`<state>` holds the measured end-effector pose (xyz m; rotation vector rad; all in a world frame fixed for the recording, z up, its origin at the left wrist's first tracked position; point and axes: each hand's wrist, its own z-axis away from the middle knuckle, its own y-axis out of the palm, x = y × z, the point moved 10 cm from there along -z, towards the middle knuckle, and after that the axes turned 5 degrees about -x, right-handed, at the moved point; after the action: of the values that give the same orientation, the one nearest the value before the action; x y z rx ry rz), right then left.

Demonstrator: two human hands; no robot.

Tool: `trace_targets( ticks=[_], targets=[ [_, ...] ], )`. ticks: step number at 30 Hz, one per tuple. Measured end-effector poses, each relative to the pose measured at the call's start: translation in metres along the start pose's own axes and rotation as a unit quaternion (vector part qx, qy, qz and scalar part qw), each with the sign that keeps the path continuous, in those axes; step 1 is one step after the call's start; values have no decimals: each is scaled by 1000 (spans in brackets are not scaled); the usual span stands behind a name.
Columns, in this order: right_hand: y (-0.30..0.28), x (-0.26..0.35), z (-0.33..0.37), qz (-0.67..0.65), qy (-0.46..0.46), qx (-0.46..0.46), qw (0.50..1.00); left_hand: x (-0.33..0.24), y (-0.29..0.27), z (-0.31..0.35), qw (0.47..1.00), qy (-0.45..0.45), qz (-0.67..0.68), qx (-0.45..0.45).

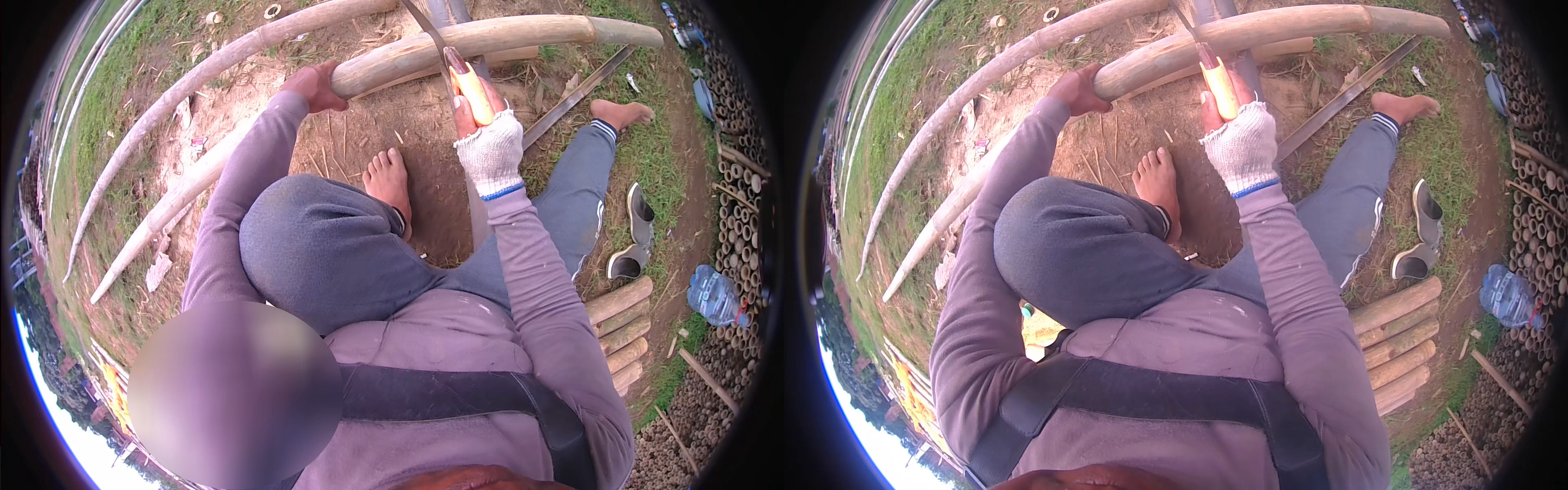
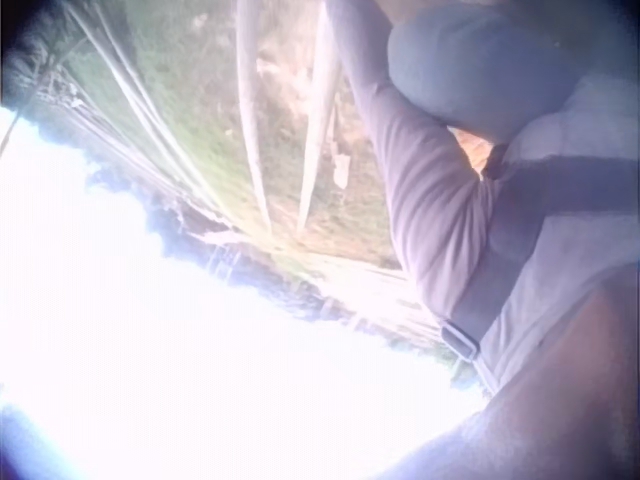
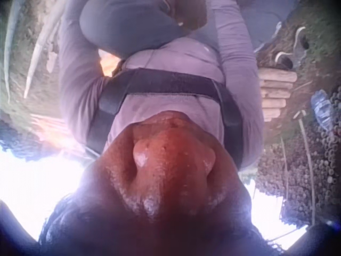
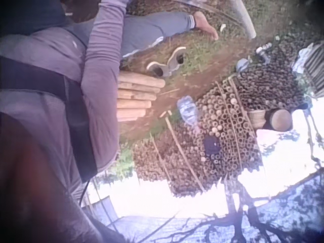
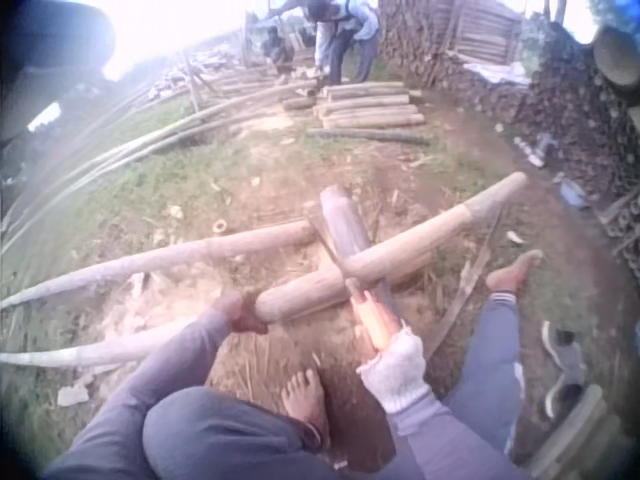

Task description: The person uses a hand saw to cut a long bamboo pole into shorter sections. They hold the bamboo steady with their left hand and saw with their right hand, then place the cut pieces onto a nearby stack.

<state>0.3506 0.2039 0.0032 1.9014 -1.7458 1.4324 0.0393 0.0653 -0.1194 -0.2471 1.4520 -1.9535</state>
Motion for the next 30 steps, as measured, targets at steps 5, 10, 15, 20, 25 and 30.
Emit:
trace_targets(
  ticks=[5, 10, 15, 20, 25, 30],
  targets=[
    [-63, 10, 74, -60, 44, 50, 996, 19, 14, 13, 1000, -13, 2, -3],
    [-51, 5, 79, -54, 43, 30, 997, 11, 11, 6, 999, -40, -28, 16],
    [-18, 3, 23, 0, 13, 1, 1000, 0, 3, 5, 999, -30, -24, 11],
    [-86, 18, 93, -78, 71, 37, 994, 16, 6, 16, 998, -46, -48, -14],
    [-35, 20, 28, -10, -10, 12, 1000, 2, 7, 17, 996, -67, -64, -13],
    [-13, 14, -3, 1, 21, 21, 1000, -5, -3, 19, 996, -60, -63, -13]
  ],
)
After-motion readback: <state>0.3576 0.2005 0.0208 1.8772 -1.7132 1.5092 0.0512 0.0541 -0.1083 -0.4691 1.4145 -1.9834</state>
